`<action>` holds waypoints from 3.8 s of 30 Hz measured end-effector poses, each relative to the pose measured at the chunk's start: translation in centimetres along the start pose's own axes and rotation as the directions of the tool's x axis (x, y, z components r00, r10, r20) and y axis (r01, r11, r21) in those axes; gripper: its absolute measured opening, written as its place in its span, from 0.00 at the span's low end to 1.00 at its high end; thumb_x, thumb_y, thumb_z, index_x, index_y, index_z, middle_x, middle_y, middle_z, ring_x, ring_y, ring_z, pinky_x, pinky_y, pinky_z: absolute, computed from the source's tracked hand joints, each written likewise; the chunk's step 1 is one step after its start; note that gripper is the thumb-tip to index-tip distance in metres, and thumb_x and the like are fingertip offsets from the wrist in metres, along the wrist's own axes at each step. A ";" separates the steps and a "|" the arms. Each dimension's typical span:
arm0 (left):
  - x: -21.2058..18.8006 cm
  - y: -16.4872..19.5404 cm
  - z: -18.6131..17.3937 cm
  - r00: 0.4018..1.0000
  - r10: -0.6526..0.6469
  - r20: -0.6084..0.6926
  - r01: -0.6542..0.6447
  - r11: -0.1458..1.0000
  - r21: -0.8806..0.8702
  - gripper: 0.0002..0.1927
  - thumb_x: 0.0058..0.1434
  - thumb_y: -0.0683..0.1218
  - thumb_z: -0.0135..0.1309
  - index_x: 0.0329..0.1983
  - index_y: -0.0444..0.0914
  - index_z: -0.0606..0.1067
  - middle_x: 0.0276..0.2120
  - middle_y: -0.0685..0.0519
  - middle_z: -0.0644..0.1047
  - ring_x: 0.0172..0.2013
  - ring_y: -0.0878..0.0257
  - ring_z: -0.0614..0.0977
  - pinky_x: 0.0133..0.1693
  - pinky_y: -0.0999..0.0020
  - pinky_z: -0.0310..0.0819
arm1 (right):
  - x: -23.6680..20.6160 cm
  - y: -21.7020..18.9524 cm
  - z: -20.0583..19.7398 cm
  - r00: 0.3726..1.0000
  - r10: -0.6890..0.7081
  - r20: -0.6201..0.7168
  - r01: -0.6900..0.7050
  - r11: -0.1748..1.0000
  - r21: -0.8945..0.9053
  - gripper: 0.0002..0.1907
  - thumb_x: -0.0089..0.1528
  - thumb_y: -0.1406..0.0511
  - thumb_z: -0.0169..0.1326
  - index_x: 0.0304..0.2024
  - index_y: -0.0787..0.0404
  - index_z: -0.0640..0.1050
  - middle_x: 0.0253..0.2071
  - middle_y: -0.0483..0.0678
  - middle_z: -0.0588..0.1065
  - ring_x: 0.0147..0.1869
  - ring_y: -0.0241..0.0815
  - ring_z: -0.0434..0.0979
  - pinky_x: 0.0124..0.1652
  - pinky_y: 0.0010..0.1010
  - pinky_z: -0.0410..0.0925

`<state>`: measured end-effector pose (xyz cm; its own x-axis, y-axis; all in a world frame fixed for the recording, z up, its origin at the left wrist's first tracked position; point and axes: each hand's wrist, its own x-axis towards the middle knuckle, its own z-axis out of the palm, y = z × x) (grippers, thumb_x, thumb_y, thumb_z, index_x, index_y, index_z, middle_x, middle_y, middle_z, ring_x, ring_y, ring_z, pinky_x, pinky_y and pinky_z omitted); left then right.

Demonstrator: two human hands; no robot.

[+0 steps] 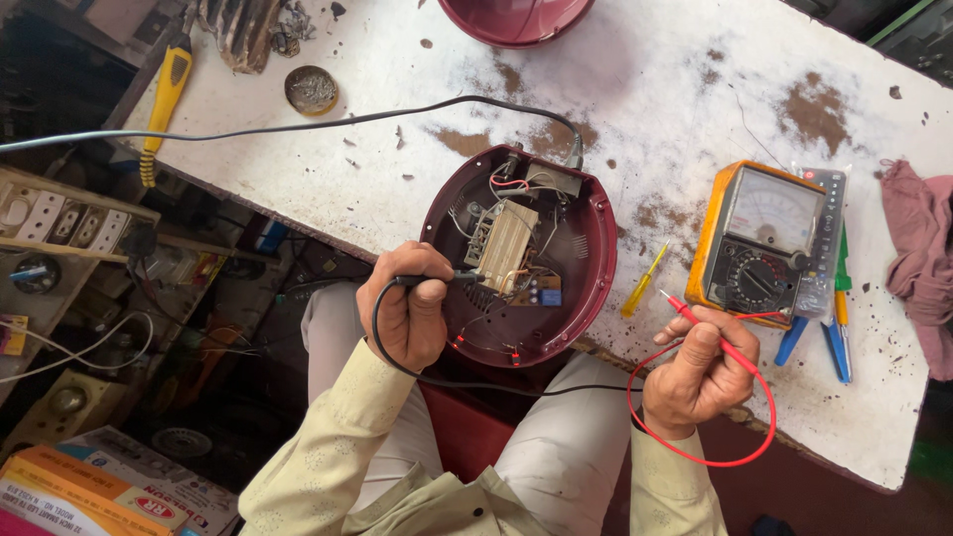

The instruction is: The person probes the exposed circuitry inside a round appliance base with multimeter test leads, then brushes dust off the components. They remove a small orange relay module from the base, hold and turn it, and touch its terminals with the multimeter probes to test it.

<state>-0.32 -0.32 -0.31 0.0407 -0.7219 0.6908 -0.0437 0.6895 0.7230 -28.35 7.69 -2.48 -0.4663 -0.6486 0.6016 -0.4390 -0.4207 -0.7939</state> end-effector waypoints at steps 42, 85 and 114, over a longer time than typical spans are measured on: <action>-5.6 8.0 -1.4 0.947 -0.320 0.005 0.318 0.938 -0.137 0.08 0.69 0.35 0.51 0.49 0.34 0.69 0.38 0.44 0.77 0.32 0.63 0.76 0.35 0.72 0.72 | 0.2 0.0 0.3 1.000 -0.022 -0.006 0.022 1.000 0.002 0.14 0.78 0.61 0.49 0.51 0.68 0.71 0.32 0.51 0.74 0.29 0.36 0.71 0.29 0.23 0.67; -3.3 12.3 7.0 0.944 -0.130 0.305 -0.040 0.868 0.495 0.22 0.67 0.38 0.59 0.60 0.23 0.70 0.35 0.47 0.73 0.31 0.57 0.77 0.33 0.64 0.72 | 0.3 0.0 0.1 1.000 -0.008 -0.009 0.008 0.997 0.081 0.13 0.77 0.63 0.48 0.51 0.69 0.72 0.32 0.53 0.73 0.28 0.36 0.71 0.28 0.23 0.67; -1.3 6.3 -1.0 0.886 -0.375 -0.273 0.347 0.927 -0.144 0.13 0.79 0.47 0.43 0.46 0.31 0.72 0.38 0.50 0.73 0.33 0.69 0.74 0.37 0.76 0.69 | 0.2 0.3 0.0 1.000 -0.024 -0.009 0.024 0.998 0.054 0.12 0.76 0.63 0.48 0.50 0.68 0.72 0.33 0.51 0.74 0.28 0.36 0.71 0.30 0.24 0.67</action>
<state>0.35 5.00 3.33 0.3250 -0.8816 0.3423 0.1177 0.3968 0.9103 -28.52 7.45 -2.57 -0.4623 -0.6328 0.6212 -0.4084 -0.4699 -0.7825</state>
